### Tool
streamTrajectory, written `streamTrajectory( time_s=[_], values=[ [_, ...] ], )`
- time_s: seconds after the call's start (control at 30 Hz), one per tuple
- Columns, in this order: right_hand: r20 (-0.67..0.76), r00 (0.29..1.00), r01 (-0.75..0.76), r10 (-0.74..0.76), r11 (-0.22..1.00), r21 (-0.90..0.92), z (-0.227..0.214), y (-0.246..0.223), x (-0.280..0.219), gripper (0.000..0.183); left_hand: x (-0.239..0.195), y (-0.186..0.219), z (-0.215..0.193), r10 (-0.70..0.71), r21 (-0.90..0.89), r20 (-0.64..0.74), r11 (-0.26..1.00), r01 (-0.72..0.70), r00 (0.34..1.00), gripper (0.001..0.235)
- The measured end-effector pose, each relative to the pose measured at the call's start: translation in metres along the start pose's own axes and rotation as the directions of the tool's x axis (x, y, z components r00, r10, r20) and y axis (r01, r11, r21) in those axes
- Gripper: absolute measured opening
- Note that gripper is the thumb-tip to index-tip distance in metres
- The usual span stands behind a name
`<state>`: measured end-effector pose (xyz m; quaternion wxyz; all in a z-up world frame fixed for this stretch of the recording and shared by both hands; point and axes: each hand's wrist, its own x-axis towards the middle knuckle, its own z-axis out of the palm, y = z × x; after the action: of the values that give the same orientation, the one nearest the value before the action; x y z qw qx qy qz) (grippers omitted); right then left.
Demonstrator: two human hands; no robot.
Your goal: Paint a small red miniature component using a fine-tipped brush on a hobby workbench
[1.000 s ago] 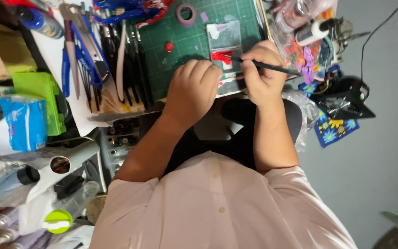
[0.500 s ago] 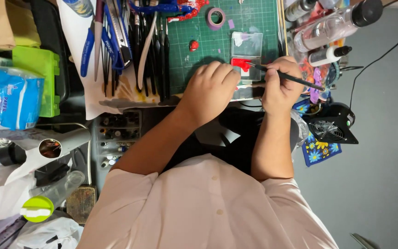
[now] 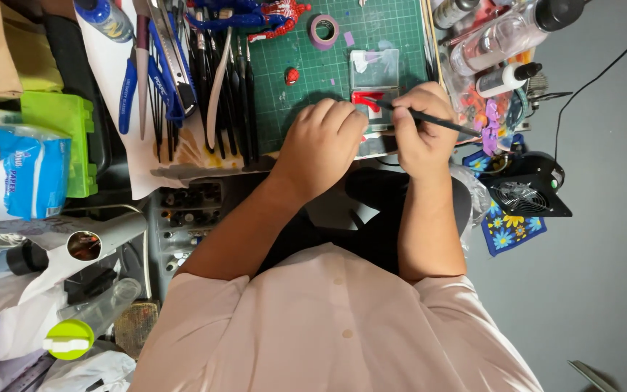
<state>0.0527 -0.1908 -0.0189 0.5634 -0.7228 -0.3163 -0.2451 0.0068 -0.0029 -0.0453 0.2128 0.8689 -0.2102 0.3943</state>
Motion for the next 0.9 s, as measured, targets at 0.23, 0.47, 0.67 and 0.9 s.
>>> streamTrajectory(
  time_s=[0.23, 0.47, 0.67, 0.9],
  values=[
    [0.068, 0.998, -0.01, 0.013, 0.999, -0.044, 0.0, -0.006, 0.002, 0.008, 0.003, 0.003, -0.007, -0.018, -0.034, 0.004, 0.999, 0.018, 1.0, 0.007],
    [0.043, 0.999, 0.002, 0.0, 0.999, -0.051, 0.0, -0.003, 0.001, 0.006, -0.005, 0.003, 0.001, -0.027, -0.031, -0.014, 0.999, 0.027, 1.0, 0.006],
    [0.002, 1.0, -0.007, 0.007, 0.998, -0.055, -0.006, 0.01, -0.006, 0.005, -0.005, 0.001, 0.004, -0.027, -0.019, -0.012, 0.999, 0.027, 1.0, 0.005],
    [-0.062, 0.998, -0.015, 0.011, 0.998, -0.055, -0.008, 0.014, -0.011, 0.005, -0.008, -0.001, 0.008, -0.023, -0.013, 0.002, 1.0, 0.023, 1.0, 0.008]
  ],
)
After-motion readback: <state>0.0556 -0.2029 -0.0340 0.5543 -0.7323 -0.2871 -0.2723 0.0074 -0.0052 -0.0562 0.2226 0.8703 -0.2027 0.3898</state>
